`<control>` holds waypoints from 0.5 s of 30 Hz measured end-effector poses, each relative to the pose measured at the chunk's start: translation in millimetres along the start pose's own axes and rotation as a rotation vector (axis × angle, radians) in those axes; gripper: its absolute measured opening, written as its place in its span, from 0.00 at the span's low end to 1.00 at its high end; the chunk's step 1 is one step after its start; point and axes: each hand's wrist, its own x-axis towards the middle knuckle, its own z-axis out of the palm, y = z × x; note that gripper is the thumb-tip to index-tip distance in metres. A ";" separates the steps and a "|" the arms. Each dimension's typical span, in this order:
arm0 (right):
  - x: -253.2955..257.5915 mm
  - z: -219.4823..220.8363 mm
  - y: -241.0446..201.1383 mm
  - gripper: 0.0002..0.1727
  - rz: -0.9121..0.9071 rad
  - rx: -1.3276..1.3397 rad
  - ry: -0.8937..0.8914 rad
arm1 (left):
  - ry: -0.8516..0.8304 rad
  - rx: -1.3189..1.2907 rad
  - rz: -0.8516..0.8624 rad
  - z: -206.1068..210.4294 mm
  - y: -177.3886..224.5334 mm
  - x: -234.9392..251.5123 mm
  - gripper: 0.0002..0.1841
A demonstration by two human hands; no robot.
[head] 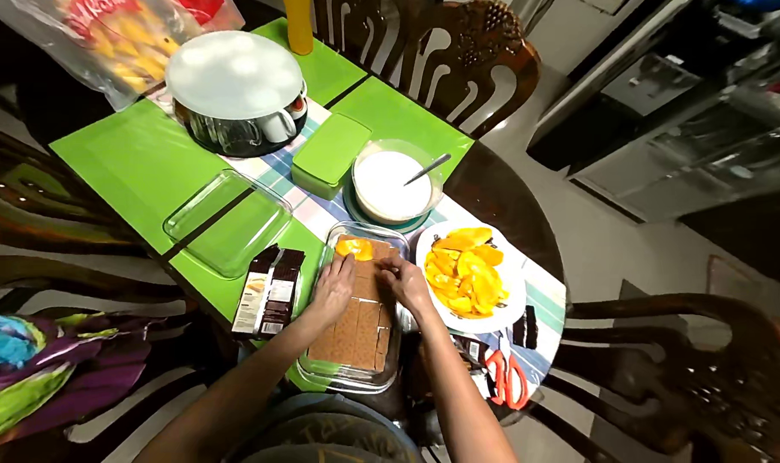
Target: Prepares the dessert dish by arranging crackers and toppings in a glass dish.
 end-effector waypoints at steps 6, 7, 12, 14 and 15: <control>4.8 22.5 -12.7 0.23 -0.018 -0.367 0.090 | 0.044 0.016 0.082 1.7 9.9 22.1 0.26; 6.3 25.6 -15.5 0.24 -0.017 -0.413 0.094 | 0.003 0.032 0.093 2.3 9.5 25.2 0.28; 12.1 29.3 -16.7 0.25 -0.054 -0.504 0.056 | -0.130 0.091 0.115 0.5 2.8 37.1 0.31; 11.9 29.6 -13.3 0.25 -0.070 -0.514 0.044 | -0.137 0.087 0.112 1.4 -0.5 38.1 0.31; 11.5 30.3 -11.9 0.26 -0.073 -0.523 0.042 | -0.134 0.080 0.108 2.1 -1.3 38.0 0.32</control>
